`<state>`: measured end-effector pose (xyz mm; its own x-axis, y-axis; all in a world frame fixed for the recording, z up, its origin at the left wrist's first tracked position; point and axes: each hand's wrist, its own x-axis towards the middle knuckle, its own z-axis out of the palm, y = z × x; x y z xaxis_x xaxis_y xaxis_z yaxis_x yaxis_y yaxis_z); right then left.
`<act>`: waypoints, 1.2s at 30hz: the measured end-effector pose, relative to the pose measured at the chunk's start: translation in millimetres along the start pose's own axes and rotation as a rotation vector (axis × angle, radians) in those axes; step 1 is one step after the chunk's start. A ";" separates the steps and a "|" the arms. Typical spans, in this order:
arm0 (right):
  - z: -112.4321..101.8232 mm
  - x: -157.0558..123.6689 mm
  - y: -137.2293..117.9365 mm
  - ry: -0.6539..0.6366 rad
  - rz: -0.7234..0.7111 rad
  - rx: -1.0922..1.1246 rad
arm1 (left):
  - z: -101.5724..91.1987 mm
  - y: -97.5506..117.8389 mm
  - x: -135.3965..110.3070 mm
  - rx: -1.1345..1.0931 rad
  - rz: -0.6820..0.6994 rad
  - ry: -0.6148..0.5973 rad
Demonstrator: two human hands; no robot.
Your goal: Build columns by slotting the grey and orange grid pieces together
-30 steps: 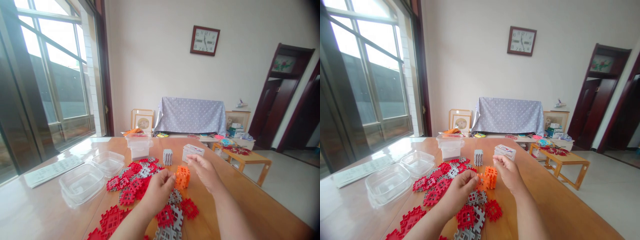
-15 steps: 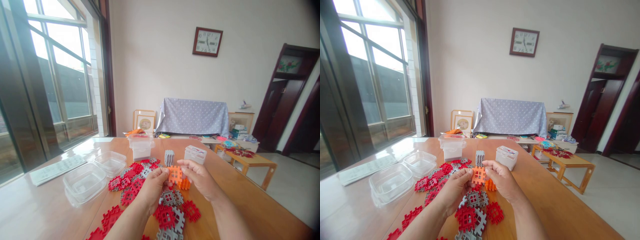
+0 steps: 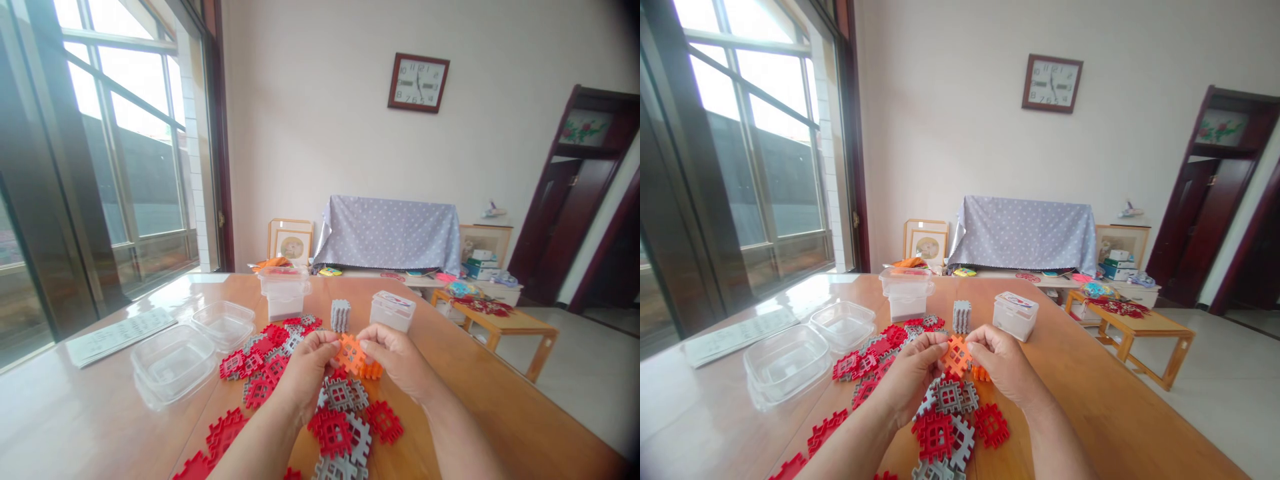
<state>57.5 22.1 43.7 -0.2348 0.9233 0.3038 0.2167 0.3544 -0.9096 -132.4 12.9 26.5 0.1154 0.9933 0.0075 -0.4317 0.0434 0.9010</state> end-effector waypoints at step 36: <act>-45.0 13.3 38.6 0.269 0.198 0.069 | -1.7 -17.6 9.9 0.001 -0.174 -0.081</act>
<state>105.4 54.7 25.5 0.0660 0.9824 0.1747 0.1664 0.1618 -0.9727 -125.2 22.2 9.9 0.2601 0.9589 -0.1135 -0.3983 0.2136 0.8920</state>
